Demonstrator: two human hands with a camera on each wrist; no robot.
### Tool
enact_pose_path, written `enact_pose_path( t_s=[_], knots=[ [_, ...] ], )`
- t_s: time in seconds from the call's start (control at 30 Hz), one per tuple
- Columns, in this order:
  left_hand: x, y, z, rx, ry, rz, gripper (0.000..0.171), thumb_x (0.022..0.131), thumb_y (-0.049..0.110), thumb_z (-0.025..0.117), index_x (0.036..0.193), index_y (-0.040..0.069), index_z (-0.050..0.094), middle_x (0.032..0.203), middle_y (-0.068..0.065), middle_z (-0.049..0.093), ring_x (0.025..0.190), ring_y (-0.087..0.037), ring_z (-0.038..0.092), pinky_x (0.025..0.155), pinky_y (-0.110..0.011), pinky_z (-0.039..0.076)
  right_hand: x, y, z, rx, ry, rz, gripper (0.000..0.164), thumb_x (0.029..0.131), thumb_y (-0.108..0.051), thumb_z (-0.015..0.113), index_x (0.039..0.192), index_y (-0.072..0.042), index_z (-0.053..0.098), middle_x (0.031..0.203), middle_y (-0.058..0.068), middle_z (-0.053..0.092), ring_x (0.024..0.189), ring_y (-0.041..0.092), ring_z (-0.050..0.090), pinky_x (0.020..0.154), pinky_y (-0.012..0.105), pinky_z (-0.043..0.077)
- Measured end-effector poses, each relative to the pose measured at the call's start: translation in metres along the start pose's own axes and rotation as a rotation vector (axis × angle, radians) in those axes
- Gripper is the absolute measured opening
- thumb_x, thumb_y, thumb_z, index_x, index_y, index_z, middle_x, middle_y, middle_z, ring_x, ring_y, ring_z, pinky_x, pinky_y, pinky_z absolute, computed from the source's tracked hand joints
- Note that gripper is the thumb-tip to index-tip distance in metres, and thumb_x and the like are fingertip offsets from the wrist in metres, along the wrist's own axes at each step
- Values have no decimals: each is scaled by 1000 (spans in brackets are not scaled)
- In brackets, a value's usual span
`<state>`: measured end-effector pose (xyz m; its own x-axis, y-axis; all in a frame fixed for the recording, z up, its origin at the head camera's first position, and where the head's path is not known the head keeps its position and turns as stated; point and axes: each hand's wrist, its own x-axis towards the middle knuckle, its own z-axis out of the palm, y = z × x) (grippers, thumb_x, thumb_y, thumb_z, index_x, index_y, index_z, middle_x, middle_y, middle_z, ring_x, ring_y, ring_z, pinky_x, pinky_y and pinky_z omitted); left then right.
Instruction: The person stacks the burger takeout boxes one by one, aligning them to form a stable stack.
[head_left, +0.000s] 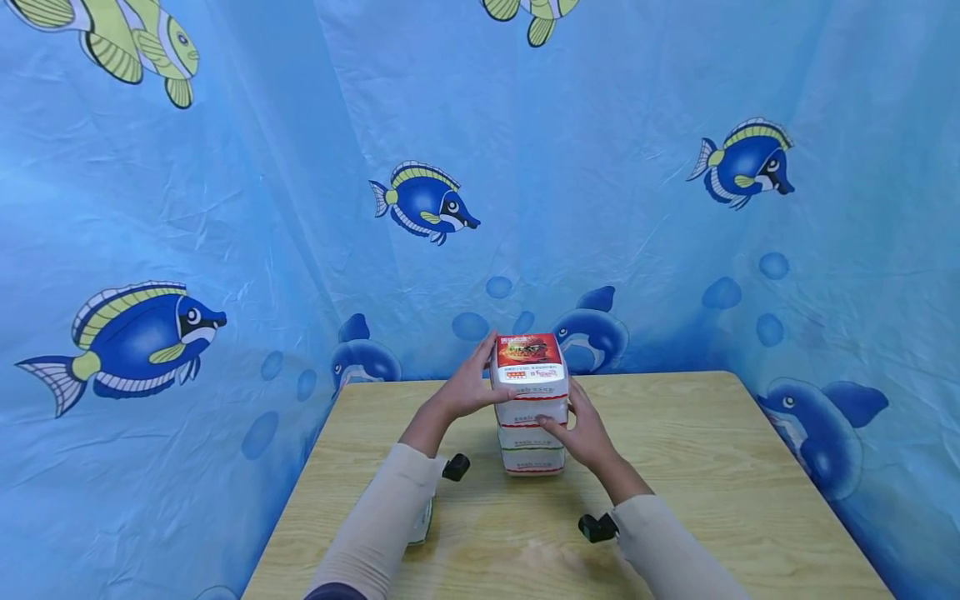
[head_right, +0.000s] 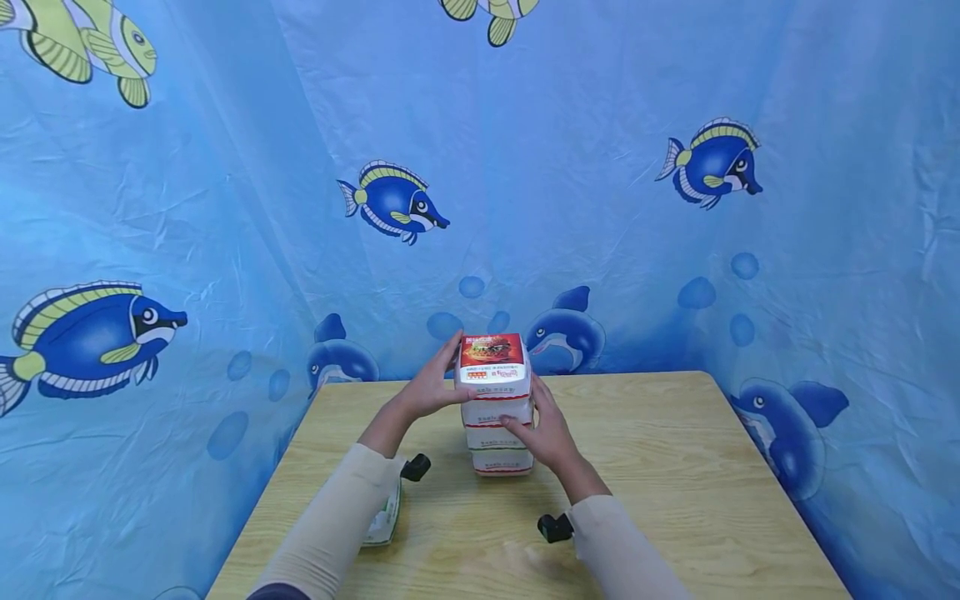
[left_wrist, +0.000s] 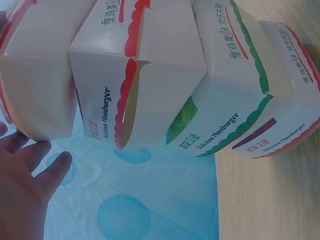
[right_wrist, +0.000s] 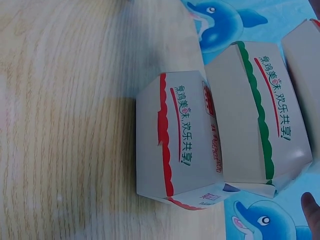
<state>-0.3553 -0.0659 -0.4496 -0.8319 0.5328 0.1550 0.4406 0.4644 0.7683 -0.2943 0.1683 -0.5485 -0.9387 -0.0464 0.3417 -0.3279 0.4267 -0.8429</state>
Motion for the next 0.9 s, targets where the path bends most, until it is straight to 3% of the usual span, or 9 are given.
enact_pose_path(
  t_s=[0.5, 0.9],
  knots=[
    [0, 1, 0, 4, -18, 50, 115, 73, 65, 72, 157, 33, 1, 162, 0, 11, 143, -29, 24, 106, -62, 29, -2, -1, -2, -1, -9, 10, 86, 86, -50, 70, 154, -40, 19, 159, 1, 21, 142, 32, 23, 101, 64, 34],
    [-1, -1, 1, 14, -14, 38, 112, 75, 63, 72, 157, 35, 1, 161, 1, 12, 142, -28, 26, 106, -59, 30, -4, 0, -2, 20, -15, 30, 86, 84, -53, 70, 153, -43, 19, 159, 0, 21, 142, 32, 23, 101, 64, 34]
  ],
)
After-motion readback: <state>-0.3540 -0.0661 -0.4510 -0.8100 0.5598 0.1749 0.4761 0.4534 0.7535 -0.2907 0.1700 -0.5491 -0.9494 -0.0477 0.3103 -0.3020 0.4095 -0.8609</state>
